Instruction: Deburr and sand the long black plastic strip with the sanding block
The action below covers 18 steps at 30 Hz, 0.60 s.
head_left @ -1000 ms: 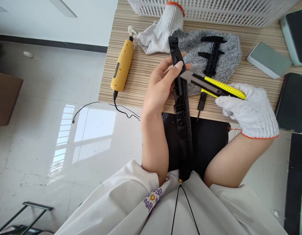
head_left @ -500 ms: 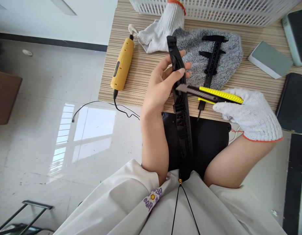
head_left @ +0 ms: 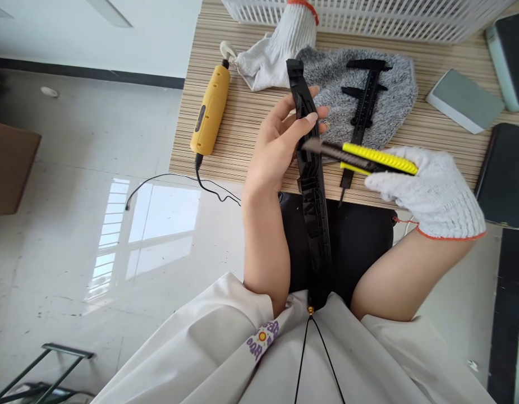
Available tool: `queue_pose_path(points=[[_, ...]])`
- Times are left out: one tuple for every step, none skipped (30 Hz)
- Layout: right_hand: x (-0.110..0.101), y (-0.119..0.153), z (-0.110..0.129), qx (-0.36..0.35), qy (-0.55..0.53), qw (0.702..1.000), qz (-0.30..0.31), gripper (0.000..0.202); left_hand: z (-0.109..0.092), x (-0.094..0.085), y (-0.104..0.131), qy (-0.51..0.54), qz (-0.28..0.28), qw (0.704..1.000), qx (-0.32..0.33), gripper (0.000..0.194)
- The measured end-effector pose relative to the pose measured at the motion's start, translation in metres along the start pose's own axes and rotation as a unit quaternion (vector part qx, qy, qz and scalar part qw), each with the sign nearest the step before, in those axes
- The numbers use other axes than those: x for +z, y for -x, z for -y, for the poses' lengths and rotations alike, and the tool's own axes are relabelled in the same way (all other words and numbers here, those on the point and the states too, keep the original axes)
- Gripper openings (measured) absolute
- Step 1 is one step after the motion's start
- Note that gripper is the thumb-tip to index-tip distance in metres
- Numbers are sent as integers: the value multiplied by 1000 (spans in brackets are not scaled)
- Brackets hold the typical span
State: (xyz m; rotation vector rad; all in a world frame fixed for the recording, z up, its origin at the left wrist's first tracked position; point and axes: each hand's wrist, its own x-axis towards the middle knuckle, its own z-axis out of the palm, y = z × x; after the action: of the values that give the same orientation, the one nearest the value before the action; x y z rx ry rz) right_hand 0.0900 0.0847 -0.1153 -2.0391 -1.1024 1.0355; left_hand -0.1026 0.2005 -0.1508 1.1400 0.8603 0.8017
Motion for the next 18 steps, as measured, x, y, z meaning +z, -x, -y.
queue_pose_path(points=[[0, 0, 0, 3, 5, 1000, 26, 38, 0, 0, 0, 0, 4, 1000, 9, 41], [0, 0, 0, 4, 10, 999, 40, 39, 1, -1, 0, 2, 9, 1000, 21, 39], [0, 0, 1, 0, 10, 999, 31, 38, 1, -1, 0, 4, 13, 999, 33, 37], [0, 0, 1, -8, 6, 1000, 9, 36, 1, -1, 1, 5, 16, 999, 43, 35], [0, 0, 1, -17, 4, 1000, -9, 33, 1, 0, 1, 5, 17, 999, 49, 34], [0, 1, 0, -21, 2, 1000, -12, 32, 0, 0, 1, 3, 16, 999, 51, 33], [0, 1, 0, -19, 0, 1000, 3, 32, 0, 0, 1, 1, 13, 999, 48, 33], [0, 0, 0, -11, -4, 1000, 20, 34, -1, 1, 2, 2, 10, 999, 45, 34], [1, -1, -1, -1, -13, 1000, 22, 35, -2, 1, 2, 7, 8, 999, 46, 34], [2, -2, -2, 6, -27, 1000, 1, 36, -3, 1, 2, 15, 9, 999, 48, 35], [4, -4, -3, 8, -46, 998, -43, 35, -3, 1, 3, 25, 13, 998, 50, 36], [5, -7, -5, 6, -67, 993, -97, 33, -4, 1, 3, 33, 20, 998, 52, 36], [7, -9, -7, 1, -90, 985, -146, 31, -4, 1, 3, 39, 27, 997, 54, 38], [8, -12, -9, -9, -109, 977, -185, 31, -4, 0, 3, 39, 34, 997, 53, 39], [9, -14, -11, -23, -122, 968, -216, 34, -4, 0, 3, 33, 42, 997, 51, 42], [9, -16, -13, -39, -128, 962, -238, 39, -3, -2, 4, 24, 50, 997, 48, 44], [9, -18, -16, -59, -121, 960, -247, 45, -3, -3, 4, 12, 60, 997, 44, 47], [9, -20, -19, -80, -94, 959, -256, 51, -3, -5, 5, -3, 76, 996, 39, 50]])
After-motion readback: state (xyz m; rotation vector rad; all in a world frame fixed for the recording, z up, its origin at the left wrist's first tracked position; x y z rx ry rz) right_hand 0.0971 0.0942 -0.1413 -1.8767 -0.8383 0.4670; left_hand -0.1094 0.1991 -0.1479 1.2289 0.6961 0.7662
